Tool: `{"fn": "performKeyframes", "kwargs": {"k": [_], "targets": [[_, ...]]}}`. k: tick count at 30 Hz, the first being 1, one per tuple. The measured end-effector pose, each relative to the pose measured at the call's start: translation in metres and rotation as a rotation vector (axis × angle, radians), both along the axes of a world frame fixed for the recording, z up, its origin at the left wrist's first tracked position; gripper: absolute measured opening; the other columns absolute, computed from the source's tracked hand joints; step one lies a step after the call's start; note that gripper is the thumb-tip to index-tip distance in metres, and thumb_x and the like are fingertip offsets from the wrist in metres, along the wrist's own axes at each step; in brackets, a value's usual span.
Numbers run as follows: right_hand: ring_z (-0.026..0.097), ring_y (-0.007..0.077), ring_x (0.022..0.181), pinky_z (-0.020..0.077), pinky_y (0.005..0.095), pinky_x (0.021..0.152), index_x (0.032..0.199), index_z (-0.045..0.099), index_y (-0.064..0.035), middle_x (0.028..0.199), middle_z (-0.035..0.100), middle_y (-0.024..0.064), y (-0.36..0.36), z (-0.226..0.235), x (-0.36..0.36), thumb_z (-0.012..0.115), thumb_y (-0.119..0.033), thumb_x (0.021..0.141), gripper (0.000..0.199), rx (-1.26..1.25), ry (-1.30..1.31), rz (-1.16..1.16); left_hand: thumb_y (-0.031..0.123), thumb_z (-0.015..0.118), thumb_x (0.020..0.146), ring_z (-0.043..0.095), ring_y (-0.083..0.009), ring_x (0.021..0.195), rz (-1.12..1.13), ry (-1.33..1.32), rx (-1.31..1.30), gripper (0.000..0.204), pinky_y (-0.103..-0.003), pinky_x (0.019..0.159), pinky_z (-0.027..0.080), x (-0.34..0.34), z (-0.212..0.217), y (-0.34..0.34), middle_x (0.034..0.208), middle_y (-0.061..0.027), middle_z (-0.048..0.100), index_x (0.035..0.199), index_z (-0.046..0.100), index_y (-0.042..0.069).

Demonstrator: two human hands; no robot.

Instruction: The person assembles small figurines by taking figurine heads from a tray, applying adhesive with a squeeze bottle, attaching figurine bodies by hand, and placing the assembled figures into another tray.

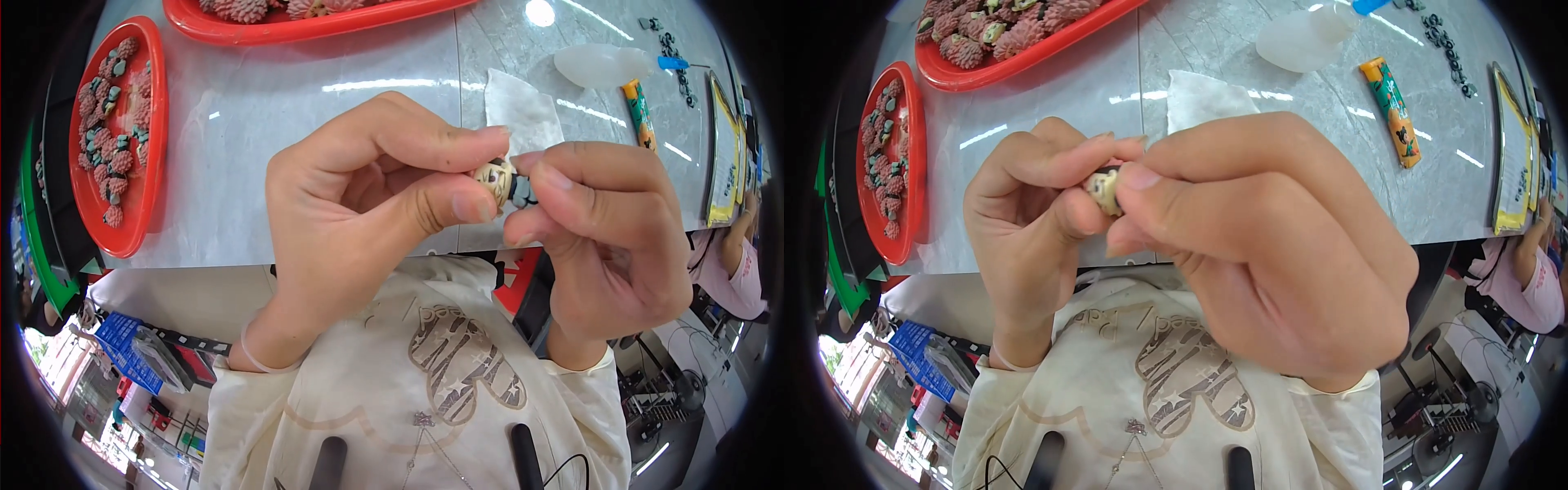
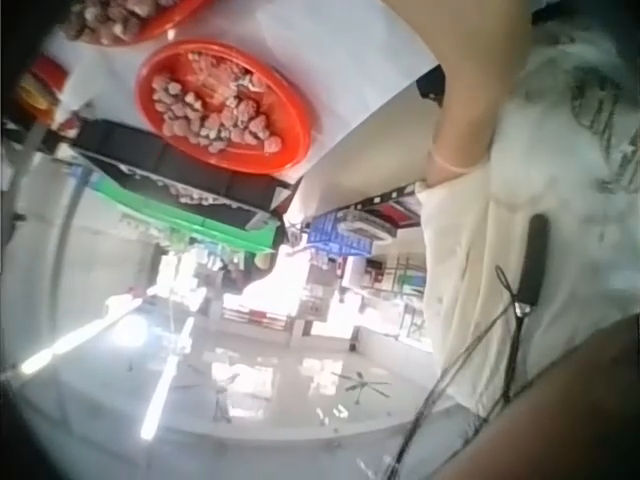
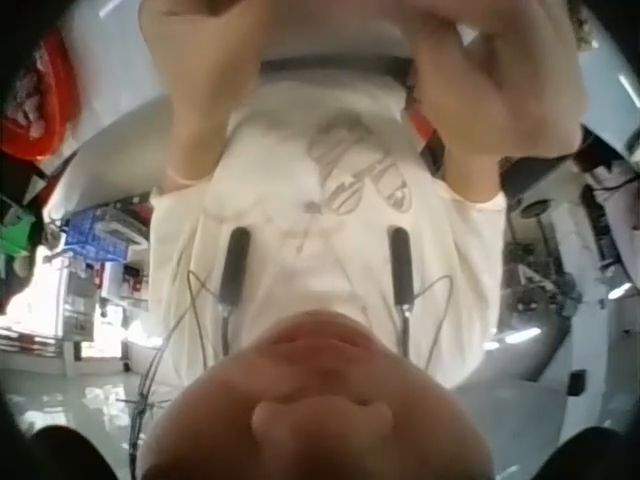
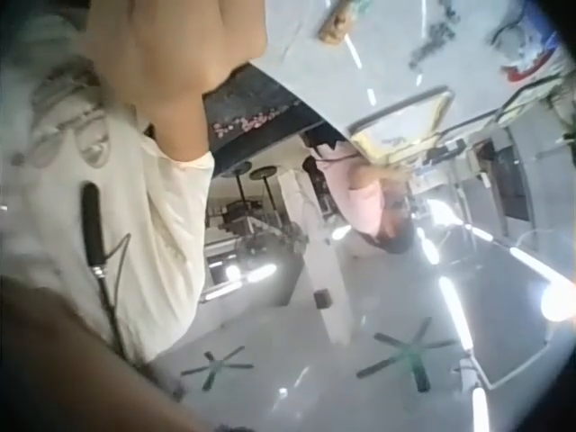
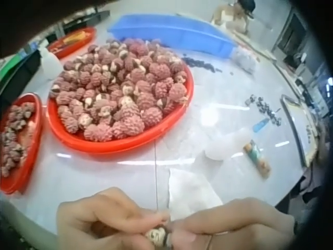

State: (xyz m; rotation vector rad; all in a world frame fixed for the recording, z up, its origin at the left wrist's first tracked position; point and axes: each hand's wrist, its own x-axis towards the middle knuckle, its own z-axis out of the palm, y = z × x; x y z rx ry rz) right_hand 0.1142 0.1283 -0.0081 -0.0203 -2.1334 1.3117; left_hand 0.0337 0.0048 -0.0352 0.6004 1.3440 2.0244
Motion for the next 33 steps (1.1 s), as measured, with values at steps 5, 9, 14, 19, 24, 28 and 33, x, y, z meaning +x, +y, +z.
{"fn": "performKeyframes", "kwargs": {"k": [5, 9, 14, 19, 24, 28, 33], "targets": [[0.05, 0.0181, 0.065, 0.0417, 0.0222, 0.052, 0.079, 0.055, 0.0005, 0.083, 0.05, 0.0184, 0.003, 0.004, -0.007, 0.061, -0.011, 0.069, 0.017, 0.282, 0.035, 0.017, 0.022, 0.069, 0.061, 0.052, -0.0167, 0.081, -0.089, -0.32, 0.08, 0.045, -0.026, 0.07, 0.043, 0.001, 0.014, -0.001, 0.088, -0.012, 0.053, 0.092, 0.048, -0.003], [0.047, 0.0234, 0.078, 0.0406, 0.0254, 0.056, 0.095, 0.053, -0.0008, 0.095, 0.045, 0.0205, 0.011, 0.007, 0.009, 0.048, -0.036, 0.078, 0.04, 0.484, 0.184, 0.031, 0.019, 0.068, 0.063, 0.051, -0.0154, 0.079, -0.007, 0.021, 0.066, 0.041, -0.023, 0.066, 0.042, -0.02, 0.038, -0.024, 0.09, -0.0123, 0.052, 0.092, 0.048, -0.004], [0.047, 0.0223, 0.072, 0.0383, 0.03, 0.063, 0.088, 0.052, -0.0011, 0.083, 0.049, 0.0148, 0.023, 0.003, 0.021, 0.041, -0.04, 0.08, 0.041, 0.298, 0.074, -0.261, 0.005, 0.046, 0.078, 0.051, -0.0107, 0.076, 0.5, 0.748, -0.723, 0.024, -0.019, 0.065, 0.04, -0.079, 0.072, -0.089, 0.094, -0.0101, 0.053, 0.1, 0.047, -0.004], [0.045, 0.0179, 0.065, 0.0361, 0.0258, 0.057, 0.085, 0.052, 0.0015, 0.076, 0.05, 0.0124, 0.025, 0.007, 0.015, 0.044, -0.032, 0.081, 0.035, 0.114, 0.071, -0.235, 0.004, 0.041, 0.081, 0.05, -0.0099, 0.086, 0.472, 1.068, -0.879, 0.021, -0.021, 0.072, 0.039, -0.096, 0.105, -0.079, 0.097, -0.0054, 0.053, 0.098, 0.05, -0.001], [0.042, 0.0155, 0.062, 0.0336, 0.0231, 0.055, 0.083, 0.052, 0.0035, 0.072, 0.05, 0.0109, 0.023, 0.008, 0.014, 0.045, -0.021, 0.081, 0.025, 0.069, 0.027, -0.188, 0.011, 0.05, 0.074, 0.051, -0.0184, 0.075, 0.229, 1.314, -0.98, 0.018, -0.027, 0.07, 0.039, -0.121, 0.075, -0.017, 0.085, -0.01, 0.054, 0.09, 0.052, 0.001], [0.039, 0.0135, 0.062, 0.0314, 0.0224, 0.057, 0.084, 0.051, 0.0046, 0.071, 0.049, 0.0093, 0.032, 0.007, 0.022, 0.044, -0.014, 0.081, 0.02, 0.034, -0.001, -0.197, 0.013, 0.052, 0.071, 0.048, -0.0239, 0.07, 0.2, 1.264, -1.007, 0.016, -0.03, 0.066, 0.038, -0.127, 0.059, -0.016, 0.075, -0.0113, 0.049, 0.082, 0.051, 0.002], [0.04, 0.0117, 0.061, 0.0319, 0.0215, 0.055, 0.084, 0.051, 0.0045, 0.071, 0.05, 0.0087, 0.045, 0.004, 0.019, 0.045, -0.012, 0.08, 0.018, -0.027, 0.024, -0.302, 0.013, 0.052, 0.071, 0.048, -0.0218, 0.068, 0.286, 1.336, -0.905, 0.013, -0.029, 0.063, 0.038, -0.131, 0.047, -0.021, 0.074, -0.0098, 0.048, 0.078, 0.049, 0.002]]}}
